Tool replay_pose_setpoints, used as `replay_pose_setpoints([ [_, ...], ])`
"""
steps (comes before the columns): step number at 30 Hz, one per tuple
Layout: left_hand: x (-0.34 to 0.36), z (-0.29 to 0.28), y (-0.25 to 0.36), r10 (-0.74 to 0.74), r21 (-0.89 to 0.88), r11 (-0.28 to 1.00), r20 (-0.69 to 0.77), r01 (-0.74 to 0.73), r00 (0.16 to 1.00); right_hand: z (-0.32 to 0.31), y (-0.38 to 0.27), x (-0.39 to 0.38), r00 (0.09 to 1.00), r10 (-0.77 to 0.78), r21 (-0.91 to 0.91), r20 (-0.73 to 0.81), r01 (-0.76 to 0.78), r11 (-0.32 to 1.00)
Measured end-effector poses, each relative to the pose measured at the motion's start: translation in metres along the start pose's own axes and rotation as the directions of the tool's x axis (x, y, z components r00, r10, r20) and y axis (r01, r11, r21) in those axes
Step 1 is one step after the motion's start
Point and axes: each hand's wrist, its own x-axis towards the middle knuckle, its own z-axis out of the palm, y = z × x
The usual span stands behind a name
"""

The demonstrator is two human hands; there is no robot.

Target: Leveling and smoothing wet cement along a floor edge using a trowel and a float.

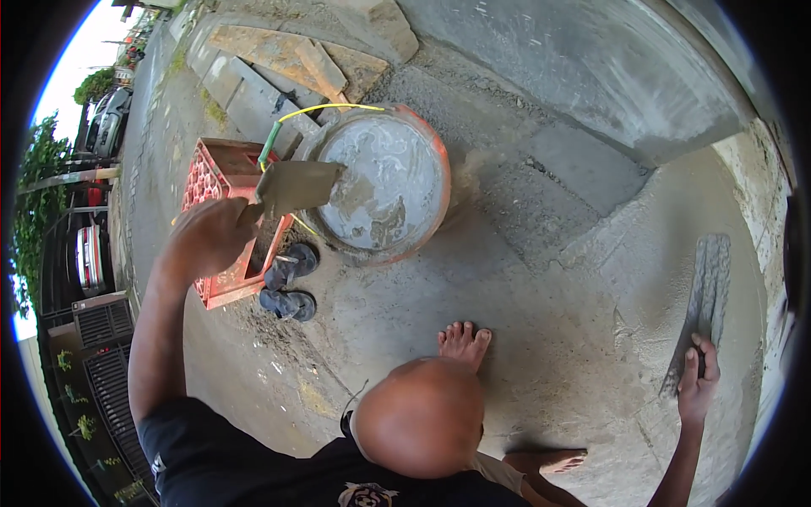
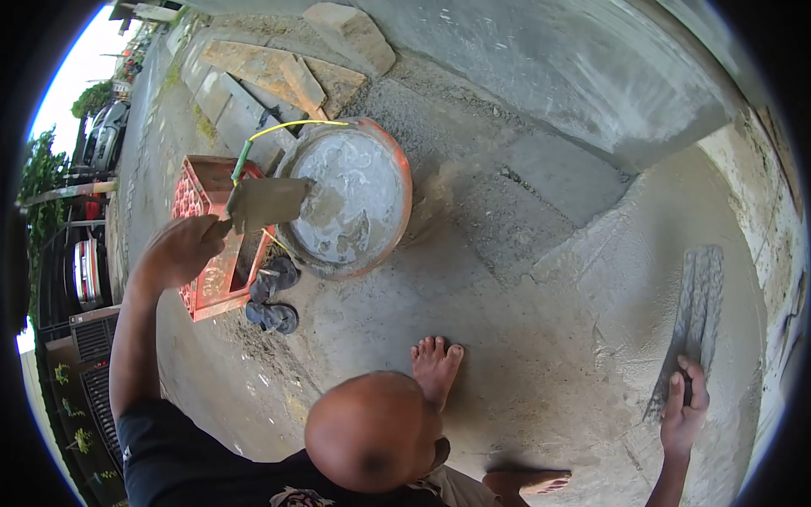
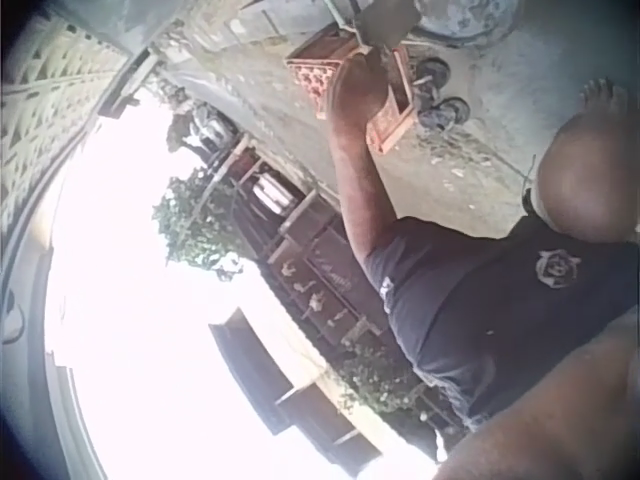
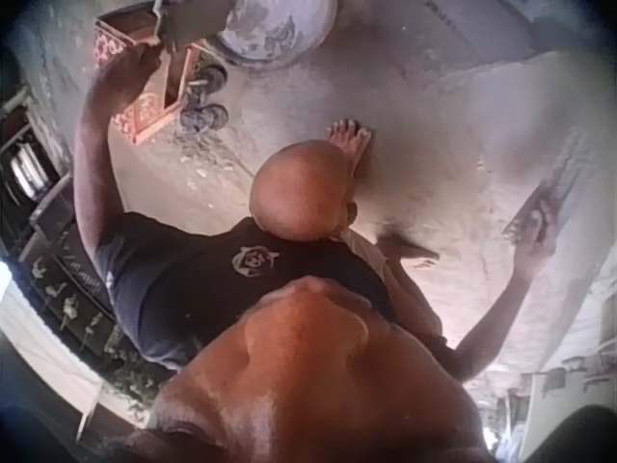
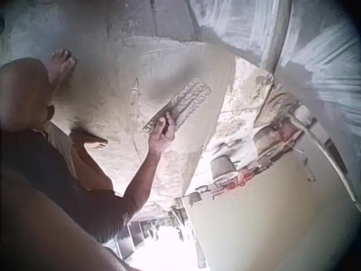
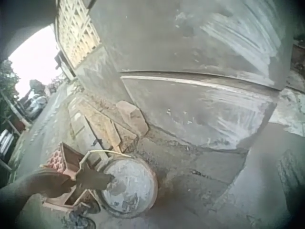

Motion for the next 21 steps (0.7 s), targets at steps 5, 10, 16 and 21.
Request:
replay_pose_setpoints([
  [5, 0.046, 0.025, 0.010, -0.044, 0.013, 0.999, 0.421, 0.042, 0.906, 0.015, 0.018, 0.005, 0.943, -0.329, 0.022, -0.049, 0.330, 0.944],
  [10, 0.039, 0.062, 0.033, -0.056, -0.533, 0.656, 0.672, 0.534, 0.739, 0.013, 0.050, -0.025, 0.878, -0.475, -0.038, -0.065, 0.474, 0.880],
  [16, 0.028, 0.122, 0.073, 0.006, -0.737, 0.003, 0.676, 0.676, 0.737, 0.001, 0.063, -0.028, 0.872, -0.488, -0.024, 0.041, 0.490, 0.872],
  [21, 0.058, 0.143, 0.099, 0.034, -0.751, -0.334, 0.595, 0.570, 0.803, -0.002, 0.044, -0.017, 0.931, -0.329, 0.055, 0.157, 0.324, 0.944],
])
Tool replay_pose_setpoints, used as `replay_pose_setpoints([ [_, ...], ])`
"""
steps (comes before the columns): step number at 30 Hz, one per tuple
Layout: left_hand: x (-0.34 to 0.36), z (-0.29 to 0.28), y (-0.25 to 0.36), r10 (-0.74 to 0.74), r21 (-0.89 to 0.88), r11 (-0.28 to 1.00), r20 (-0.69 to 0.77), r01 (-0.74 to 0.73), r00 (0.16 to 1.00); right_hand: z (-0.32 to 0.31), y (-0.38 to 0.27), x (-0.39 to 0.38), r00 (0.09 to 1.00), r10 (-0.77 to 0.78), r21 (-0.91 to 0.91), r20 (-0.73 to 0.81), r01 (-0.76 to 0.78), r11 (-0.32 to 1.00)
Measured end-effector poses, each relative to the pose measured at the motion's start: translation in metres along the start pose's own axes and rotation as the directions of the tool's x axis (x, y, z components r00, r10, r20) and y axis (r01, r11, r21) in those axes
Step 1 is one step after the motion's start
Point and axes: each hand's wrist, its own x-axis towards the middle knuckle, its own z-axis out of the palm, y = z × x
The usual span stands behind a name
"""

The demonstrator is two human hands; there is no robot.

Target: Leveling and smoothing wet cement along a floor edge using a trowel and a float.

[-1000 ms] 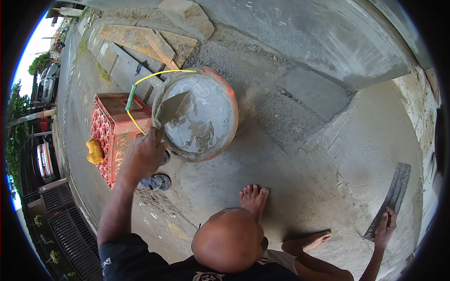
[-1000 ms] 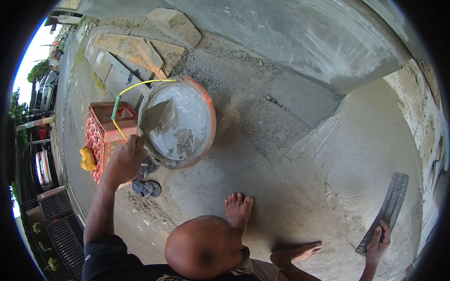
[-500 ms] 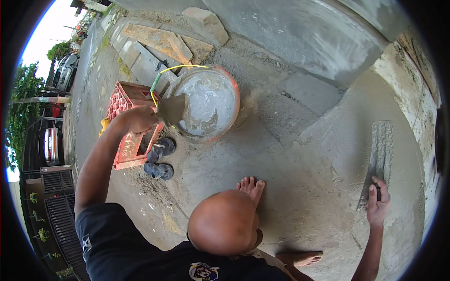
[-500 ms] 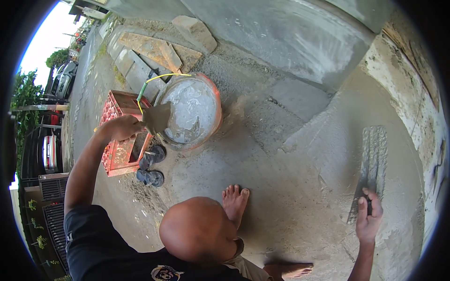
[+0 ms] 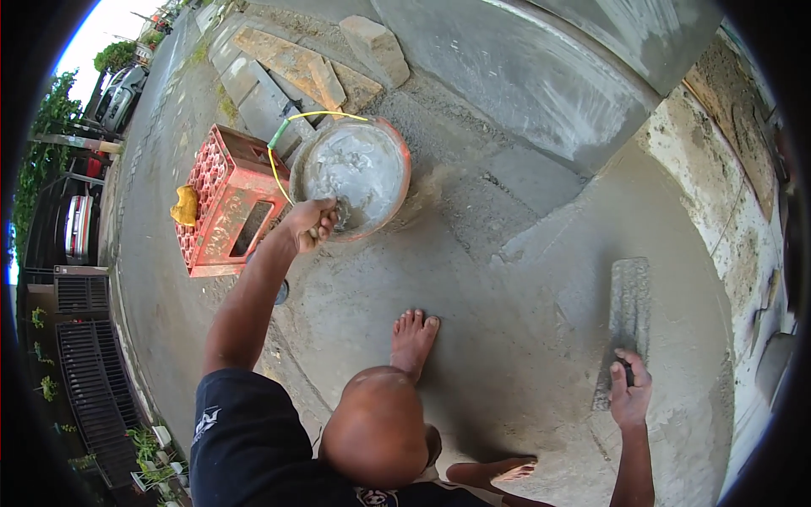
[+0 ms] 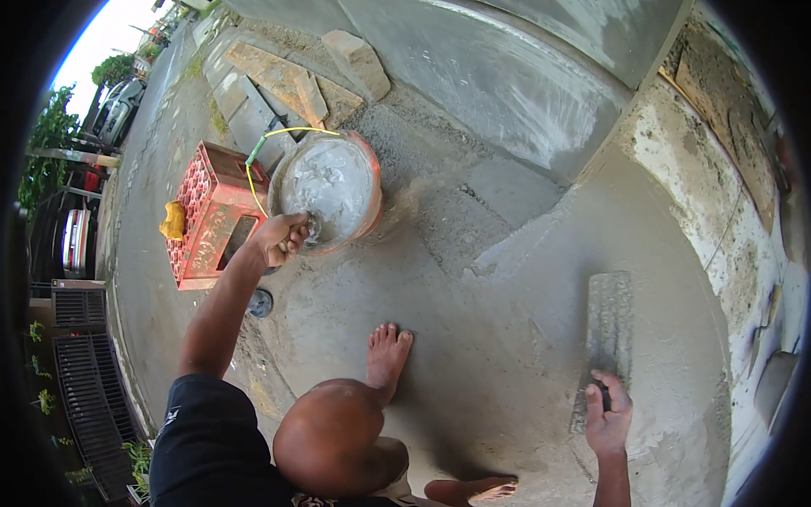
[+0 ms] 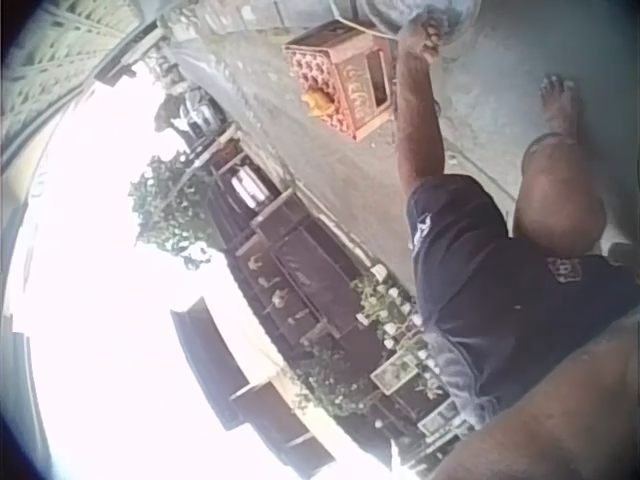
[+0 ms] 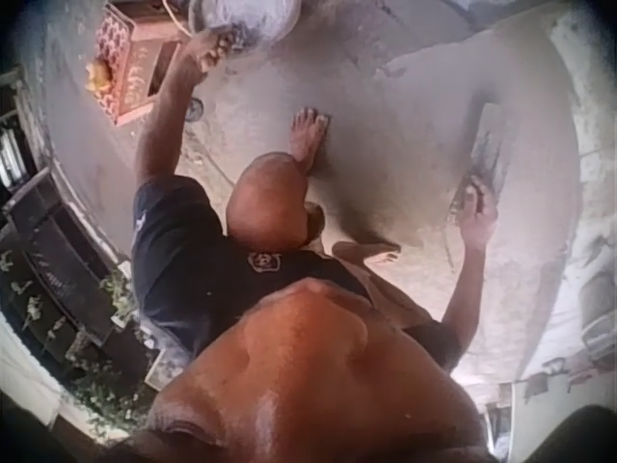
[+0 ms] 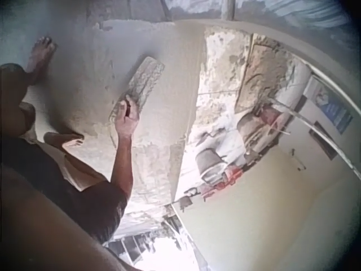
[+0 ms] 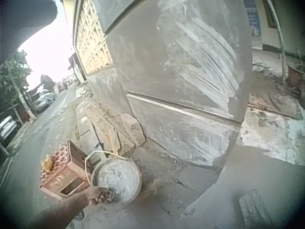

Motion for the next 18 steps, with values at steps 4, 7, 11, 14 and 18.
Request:
replay_pose_setpoints([
  [4, 0.014, 0.013, -0.015, 0.061, -0.134, 0.989, 0.001, -0.060, 0.998, 0.005, -0.015, 0.003, 0.975, -0.220, -0.045, 0.031, 0.221, 0.974],
  [7, 0.015, 0.019, -0.027, 0.142, -0.249, 0.960, 0.028, -0.130, 0.989, 0.014, -0.019, -0.003, 0.995, 0.020, 0.074, 0.098, -0.027, 0.997],
  [11, 0.011, 0.025, -0.032, 0.141, -0.491, 0.868, 0.120, -0.065, 0.983, 0.028, -0.020, -0.019, 0.962, 0.212, 0.271, 0.172, -0.253, 0.929],
  [14, 0.002, 0.031, -0.035, 0.165, -0.576, 0.816, 0.163, -0.042, 0.973, 0.036, -0.022, -0.028, 0.979, 0.129, 0.243, 0.157, -0.165, 0.956],
  [18, -0.017, 0.046, -0.049, 0.171, -0.556, 0.825, 0.075, -0.101, 0.982, 0.046, -0.033, -0.030, 0.974, 0.144, 0.237, 0.177, -0.184, 0.954],
])
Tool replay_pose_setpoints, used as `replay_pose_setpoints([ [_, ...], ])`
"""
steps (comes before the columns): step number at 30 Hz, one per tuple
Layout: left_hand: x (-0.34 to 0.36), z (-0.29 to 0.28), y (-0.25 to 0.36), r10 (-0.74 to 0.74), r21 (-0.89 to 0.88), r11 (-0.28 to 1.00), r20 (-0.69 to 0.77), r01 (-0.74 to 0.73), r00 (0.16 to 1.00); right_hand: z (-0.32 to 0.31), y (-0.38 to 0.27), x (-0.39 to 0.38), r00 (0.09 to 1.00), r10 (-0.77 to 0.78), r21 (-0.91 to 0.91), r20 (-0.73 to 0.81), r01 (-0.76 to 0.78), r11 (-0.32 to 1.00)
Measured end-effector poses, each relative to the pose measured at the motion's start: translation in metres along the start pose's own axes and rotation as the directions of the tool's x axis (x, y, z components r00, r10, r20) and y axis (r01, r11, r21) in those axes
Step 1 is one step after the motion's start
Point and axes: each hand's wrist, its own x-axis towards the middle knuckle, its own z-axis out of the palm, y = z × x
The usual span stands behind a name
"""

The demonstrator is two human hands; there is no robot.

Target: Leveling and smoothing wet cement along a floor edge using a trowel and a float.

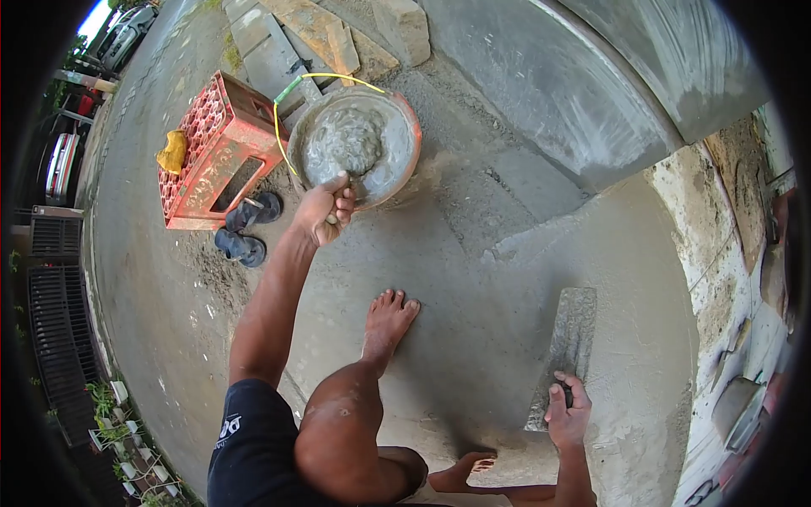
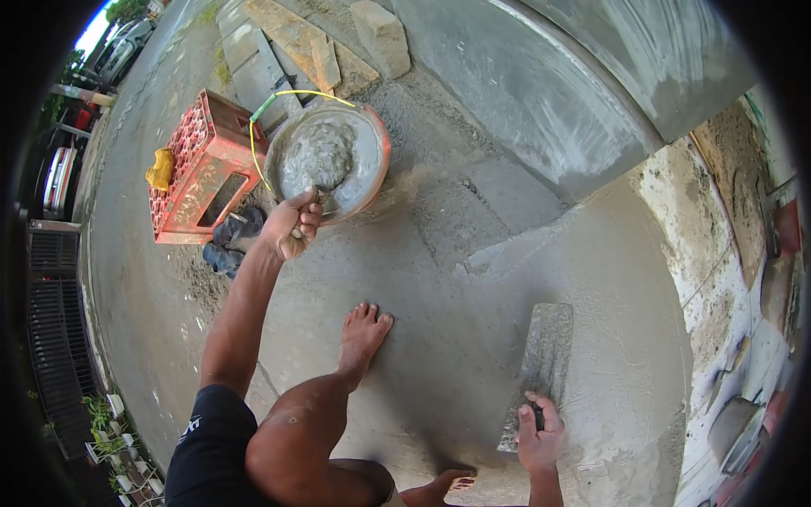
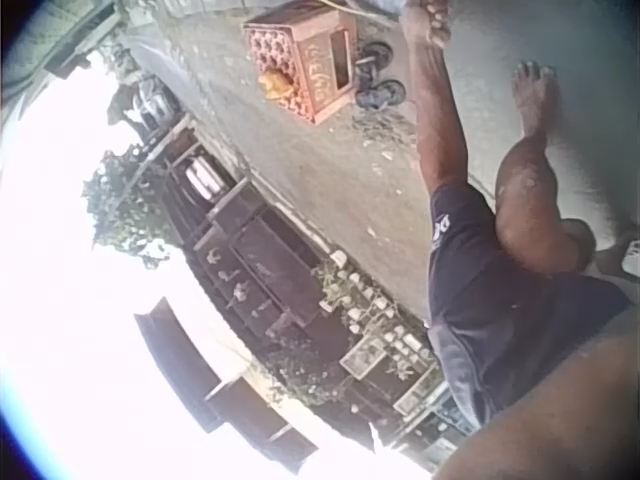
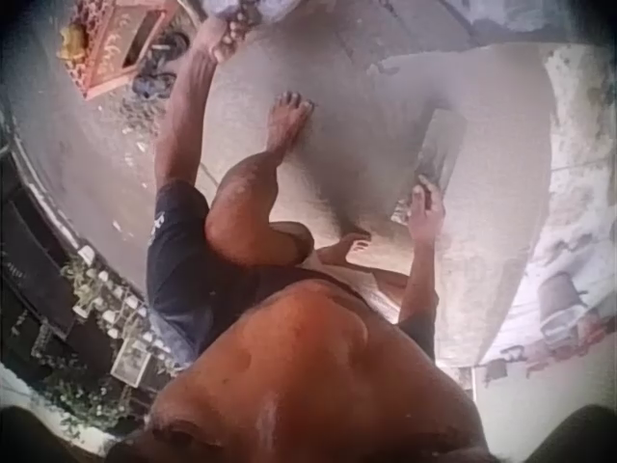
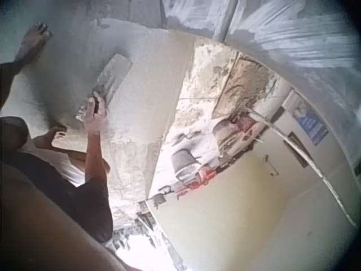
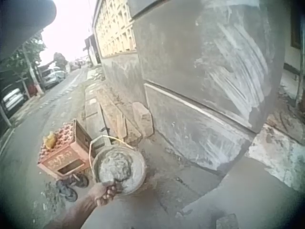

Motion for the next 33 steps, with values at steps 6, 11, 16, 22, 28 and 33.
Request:
replay_pose_setpoints([
  [6, -0.028, 0.001, -0.011, 0.179, 0.112, 0.977, 0.018, -0.180, 0.984, 0.034, -0.025, 0.016, 1.000, 0.002, 0.060, -0.012, -0.001, 0.998],
  [11, -0.035, 0.002, -0.030, 0.259, 0.351, 0.901, 0.033, -0.254, 0.965, 0.066, -0.046, 0.028, 0.997, -0.060, 0.183, -0.044, 0.067, 0.981],
  [16, -0.032, 0.000, -0.047, 0.269, 0.277, 0.921, 0.057, -0.274, 0.961, 0.079, -0.062, 0.029, 0.997, -0.073, 0.273, -0.033, 0.079, 0.959],
  [22, -0.046, 0.000, -0.058, 0.350, 0.298, 0.873, 0.168, -0.386, 0.922, 0.075, -0.072, 0.025, 0.992, -0.069, 0.265, -0.109, 0.096, 0.960],
  [28, -0.099, 0.030, -0.069, 0.325, 0.577, 0.713, 0.232, -0.398, 0.917, 0.070, -0.047, 0.014, 0.980, -0.020, 0.336, -0.196, 0.086, 0.938],
  [33, -0.136, 0.089, -0.093, 0.058, 0.755, 0.577, 0.343, -0.312, 0.937, 0.052, -0.009, -0.018, 0.965, 0.057, 0.410, -0.255, 0.055, 0.910],
])
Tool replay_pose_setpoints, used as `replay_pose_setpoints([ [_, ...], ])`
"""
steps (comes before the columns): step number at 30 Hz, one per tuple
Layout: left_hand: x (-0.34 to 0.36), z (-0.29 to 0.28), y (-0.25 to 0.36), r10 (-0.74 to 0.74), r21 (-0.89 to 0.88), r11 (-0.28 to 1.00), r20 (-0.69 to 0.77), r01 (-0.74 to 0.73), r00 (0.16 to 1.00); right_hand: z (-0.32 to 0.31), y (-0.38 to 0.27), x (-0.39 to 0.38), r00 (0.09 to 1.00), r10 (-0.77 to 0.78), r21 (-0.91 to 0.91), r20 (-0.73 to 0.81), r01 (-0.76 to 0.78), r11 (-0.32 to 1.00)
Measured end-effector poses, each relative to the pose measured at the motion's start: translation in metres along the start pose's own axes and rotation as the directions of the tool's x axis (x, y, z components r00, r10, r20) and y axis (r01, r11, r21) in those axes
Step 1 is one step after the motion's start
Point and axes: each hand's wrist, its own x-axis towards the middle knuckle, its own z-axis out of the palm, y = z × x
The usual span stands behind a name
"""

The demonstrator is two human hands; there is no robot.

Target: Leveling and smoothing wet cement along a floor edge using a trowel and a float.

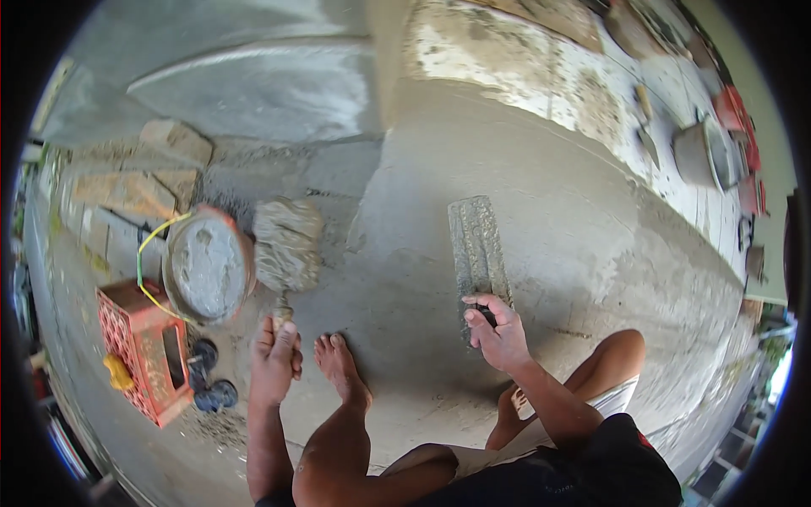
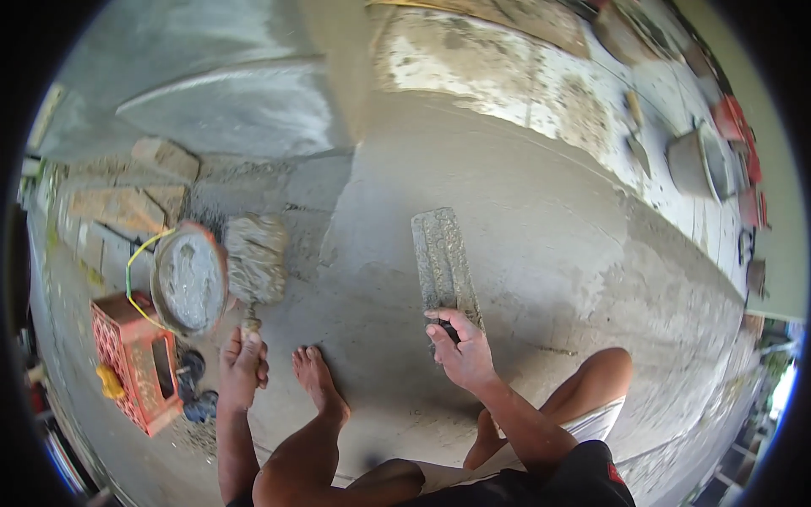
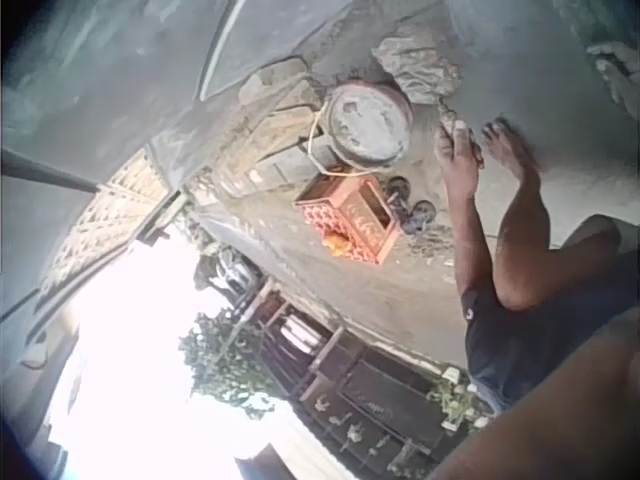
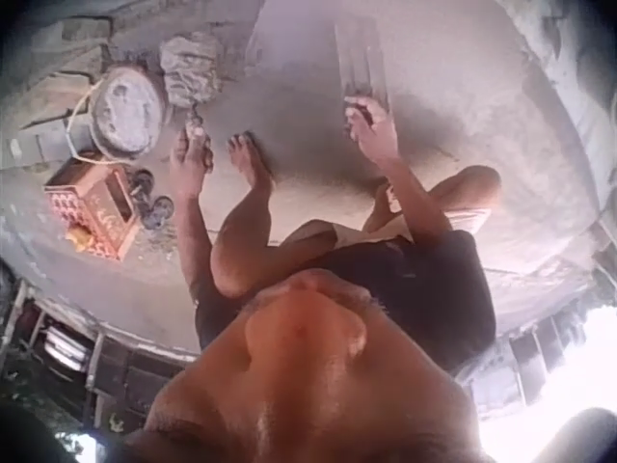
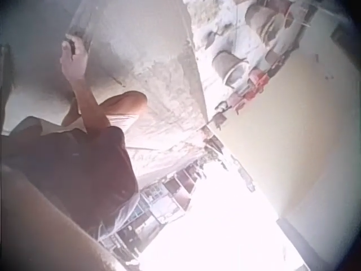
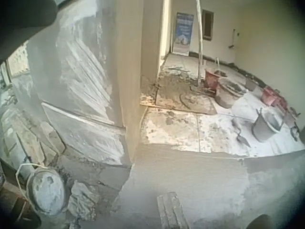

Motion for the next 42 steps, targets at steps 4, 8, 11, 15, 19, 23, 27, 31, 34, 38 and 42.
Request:
replay_pose_setpoints([
  [4, -0.001, 0.065, 0.036, -0.152, 0.226, 0.970, 0.277, 0.089, 0.949, -0.037, 0.016, -0.014, 0.965, -0.222, -0.248, -0.137, 0.184, 0.951],
  [8, 0.004, 0.156, 0.058, -0.292, 0.455, 0.888, 0.436, 0.072, 0.851, -0.074, 0.019, -0.033, 0.850, -0.466, -0.411, -0.246, 0.344, 0.844],
  [11, 0.000, 0.228, 0.064, -0.344, 0.522, 0.851, 0.490, 0.046, 0.801, -0.097, 0.012, -0.047, 0.850, -0.439, -0.433, -0.292, 0.292, 0.853],
  [15, -0.018, 0.314, 0.063, -0.392, 0.576, 0.817, 0.538, 0.014, 0.747, -0.139, 0.005, -0.048, 0.919, -0.338, -0.562, -0.204, 0.173, 0.809],
  [19, -0.033, 0.377, 0.051, -0.331, 0.650, 0.747, 0.546, -0.140, 0.770, -0.186, 0.014, -0.038, 0.937, -0.267, -0.655, -0.226, 0.057, 0.754],
  [23, -0.040, 0.418, 0.035, -0.180, 0.659, 0.663, 0.601, -0.355, 0.779, -0.248, 0.034, -0.027, 0.936, -0.205, -0.671, -0.285, -0.042, 0.740],
  [27, -0.056, 0.436, 0.034, -0.192, 0.662, 0.684, 0.569, -0.306, 0.800, -0.305, 0.061, 0.002, 0.879, -0.220, -0.560, -0.423, -0.062, 0.826],
  [31, -0.078, 0.434, 0.046, -0.277, 0.627, 0.774, 0.463, -0.090, 0.842, -0.346, 0.101, 0.034, 0.805, -0.106, -0.416, -0.584, -0.185, 0.890],
  [34, -0.092, 0.407, 0.067, -0.292, 0.614, 0.788, 0.447, -0.052, 0.846, -0.396, 0.115, 0.045, 0.690, -0.185, -0.330, -0.700, -0.082, 0.941],
  [38, -0.107, 0.360, 0.079, -0.239, 0.580, 0.814, 0.398, -0.041, 0.886, -0.460, 0.112, 0.044, 0.591, -0.109, -0.239, -0.799, -0.146, 0.960],
  [42, -0.098, 0.340, 0.068, -0.153, 0.449, 0.893, 0.349, -0.023, 0.924, -0.403, 0.103, 0.031, 0.739, -0.233, -0.328, -0.632, 0.017, 0.945],
])
